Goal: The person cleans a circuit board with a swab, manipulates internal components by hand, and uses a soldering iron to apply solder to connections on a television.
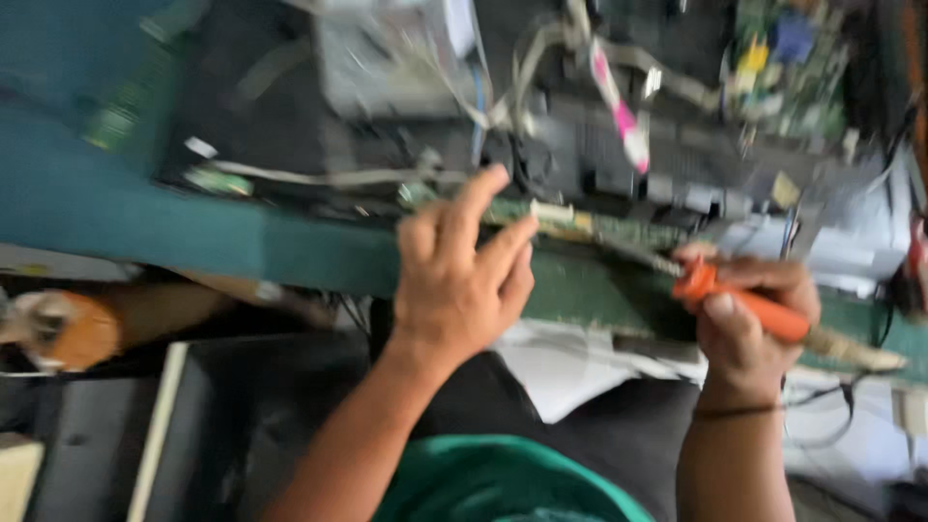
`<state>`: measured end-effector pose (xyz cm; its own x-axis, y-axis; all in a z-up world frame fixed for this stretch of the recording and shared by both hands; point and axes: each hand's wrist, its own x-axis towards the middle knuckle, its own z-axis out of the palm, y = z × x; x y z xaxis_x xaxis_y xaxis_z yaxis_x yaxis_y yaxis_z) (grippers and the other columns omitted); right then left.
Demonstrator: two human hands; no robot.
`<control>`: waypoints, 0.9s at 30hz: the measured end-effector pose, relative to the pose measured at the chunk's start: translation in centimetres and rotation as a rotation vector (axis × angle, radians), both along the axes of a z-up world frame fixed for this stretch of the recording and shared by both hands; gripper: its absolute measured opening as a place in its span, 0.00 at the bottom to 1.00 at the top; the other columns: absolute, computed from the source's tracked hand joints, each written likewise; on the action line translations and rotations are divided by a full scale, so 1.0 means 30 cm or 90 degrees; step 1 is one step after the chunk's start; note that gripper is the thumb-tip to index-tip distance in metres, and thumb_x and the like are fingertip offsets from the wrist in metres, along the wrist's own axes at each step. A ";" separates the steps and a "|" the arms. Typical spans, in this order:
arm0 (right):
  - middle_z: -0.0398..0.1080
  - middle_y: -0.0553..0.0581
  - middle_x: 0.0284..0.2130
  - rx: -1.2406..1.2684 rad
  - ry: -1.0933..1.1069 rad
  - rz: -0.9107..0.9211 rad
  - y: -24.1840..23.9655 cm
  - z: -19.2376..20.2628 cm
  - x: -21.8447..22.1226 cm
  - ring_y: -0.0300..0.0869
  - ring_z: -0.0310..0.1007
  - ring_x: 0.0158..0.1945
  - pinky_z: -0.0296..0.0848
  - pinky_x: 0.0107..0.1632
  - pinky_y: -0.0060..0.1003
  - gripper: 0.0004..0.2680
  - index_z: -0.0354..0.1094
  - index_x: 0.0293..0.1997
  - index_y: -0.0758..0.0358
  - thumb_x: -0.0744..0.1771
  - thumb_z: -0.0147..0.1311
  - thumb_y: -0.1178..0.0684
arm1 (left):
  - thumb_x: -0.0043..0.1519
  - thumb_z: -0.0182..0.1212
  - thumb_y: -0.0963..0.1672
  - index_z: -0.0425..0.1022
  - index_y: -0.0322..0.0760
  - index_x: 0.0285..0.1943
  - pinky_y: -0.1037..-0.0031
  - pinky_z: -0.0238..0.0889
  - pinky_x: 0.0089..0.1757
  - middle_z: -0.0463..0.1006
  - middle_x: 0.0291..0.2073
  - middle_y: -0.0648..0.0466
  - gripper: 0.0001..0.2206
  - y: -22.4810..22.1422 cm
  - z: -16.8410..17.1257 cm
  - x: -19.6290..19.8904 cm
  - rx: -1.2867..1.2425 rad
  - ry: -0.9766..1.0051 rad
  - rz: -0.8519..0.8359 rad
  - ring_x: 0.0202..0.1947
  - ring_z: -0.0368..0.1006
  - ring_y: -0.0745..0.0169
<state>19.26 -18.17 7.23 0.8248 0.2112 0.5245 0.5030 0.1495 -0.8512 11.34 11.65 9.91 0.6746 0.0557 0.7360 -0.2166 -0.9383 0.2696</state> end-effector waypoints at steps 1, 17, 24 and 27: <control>0.67 0.51 0.30 0.012 0.012 -0.006 0.002 0.001 -0.005 0.38 0.72 0.31 0.83 0.68 0.55 0.10 0.64 0.45 0.57 0.68 0.64 0.48 | 0.69 0.60 0.45 0.84 0.51 0.53 0.54 0.62 0.48 0.72 0.67 0.46 0.08 -0.002 0.011 -0.003 -0.017 0.002 -0.012 0.48 0.69 0.40; 0.75 0.61 0.35 0.090 0.005 -0.015 -0.047 -0.073 0.005 0.59 0.80 0.56 0.75 0.69 0.54 0.07 0.68 0.46 0.59 0.68 0.61 0.52 | 0.66 0.62 0.45 0.84 0.46 0.47 0.55 0.64 0.52 0.73 0.62 0.46 0.06 -0.026 -0.006 -0.001 -0.079 -0.033 -0.021 0.48 0.67 0.42; 0.68 0.55 0.26 0.106 -0.058 -0.017 -0.024 -0.052 -0.024 0.43 0.73 0.34 0.74 0.67 0.54 0.07 0.67 0.45 0.58 0.69 0.60 0.50 | 0.68 0.64 0.44 0.82 0.47 0.44 0.52 0.60 0.57 0.71 0.62 0.44 0.02 0.002 0.017 -0.005 -0.139 -0.082 -0.072 0.56 0.71 0.42; 0.72 0.59 0.35 0.143 -0.036 -0.031 -0.029 -0.085 -0.011 0.55 0.78 0.48 0.74 0.59 0.49 0.07 0.68 0.47 0.62 0.69 0.58 0.50 | 0.66 0.64 0.44 0.84 0.45 0.41 0.55 0.59 0.54 0.77 0.56 0.43 0.04 0.084 0.131 0.050 -0.168 -0.177 -0.072 0.50 0.76 0.50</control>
<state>18.93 -19.05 4.67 0.7989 0.0449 0.5998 0.5604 0.3070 -0.7693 12.84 14.17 13.83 0.4645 0.2047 0.8616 -0.4126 -0.8108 0.4151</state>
